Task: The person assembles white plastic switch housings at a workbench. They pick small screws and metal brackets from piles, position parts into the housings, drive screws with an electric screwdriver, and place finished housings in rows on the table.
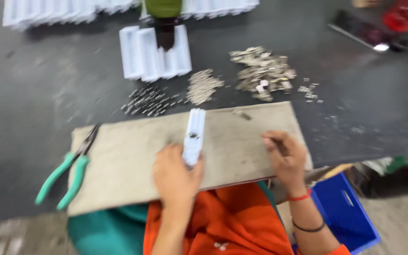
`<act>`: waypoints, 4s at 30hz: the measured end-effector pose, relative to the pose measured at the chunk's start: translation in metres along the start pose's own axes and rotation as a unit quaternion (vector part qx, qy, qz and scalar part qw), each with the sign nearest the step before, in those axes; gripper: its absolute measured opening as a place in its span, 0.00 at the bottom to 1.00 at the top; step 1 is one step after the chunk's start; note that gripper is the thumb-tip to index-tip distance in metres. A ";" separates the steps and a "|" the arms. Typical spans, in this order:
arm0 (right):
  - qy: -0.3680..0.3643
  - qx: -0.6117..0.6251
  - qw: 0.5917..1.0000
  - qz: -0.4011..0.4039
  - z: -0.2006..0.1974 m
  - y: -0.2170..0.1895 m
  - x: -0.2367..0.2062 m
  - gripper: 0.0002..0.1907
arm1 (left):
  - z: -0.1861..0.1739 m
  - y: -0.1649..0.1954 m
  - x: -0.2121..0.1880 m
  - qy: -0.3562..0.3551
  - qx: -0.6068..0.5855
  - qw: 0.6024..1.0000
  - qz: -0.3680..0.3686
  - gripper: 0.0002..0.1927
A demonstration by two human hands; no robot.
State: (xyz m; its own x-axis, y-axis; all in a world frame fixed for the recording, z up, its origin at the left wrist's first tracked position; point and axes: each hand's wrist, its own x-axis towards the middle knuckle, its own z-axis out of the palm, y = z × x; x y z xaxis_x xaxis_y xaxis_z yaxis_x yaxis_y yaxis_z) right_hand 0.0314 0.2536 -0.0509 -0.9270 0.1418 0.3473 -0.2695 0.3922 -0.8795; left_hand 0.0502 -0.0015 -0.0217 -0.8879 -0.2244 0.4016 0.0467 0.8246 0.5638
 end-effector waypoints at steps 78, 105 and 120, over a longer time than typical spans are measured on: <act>-0.141 0.458 0.871 -0.110 0.034 -0.156 0.082 0.14 | 0.043 0.013 0.030 0.046 -0.299 0.930 0.206 0.34; -0.086 -0.101 0.971 -0.198 0.044 -0.069 0.026 0.16 | 0.043 0.012 0.029 0.040 -0.303 0.930 0.206 0.31; -0.116 -0.267 0.952 -0.099 0.020 -0.018 0.076 0.13 | 0.034 0.012 0.040 0.117 -0.312 0.920 0.206 0.29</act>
State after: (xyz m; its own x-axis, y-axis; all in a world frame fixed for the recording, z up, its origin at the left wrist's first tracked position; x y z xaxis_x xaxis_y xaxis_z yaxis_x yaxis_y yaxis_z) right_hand -0.0389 0.2389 -0.0152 -0.9213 -0.1624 0.3532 -0.3307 0.8051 -0.4924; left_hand -0.0002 0.0168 -0.0233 -0.6169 -0.1259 0.7769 0.6749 0.4232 0.6045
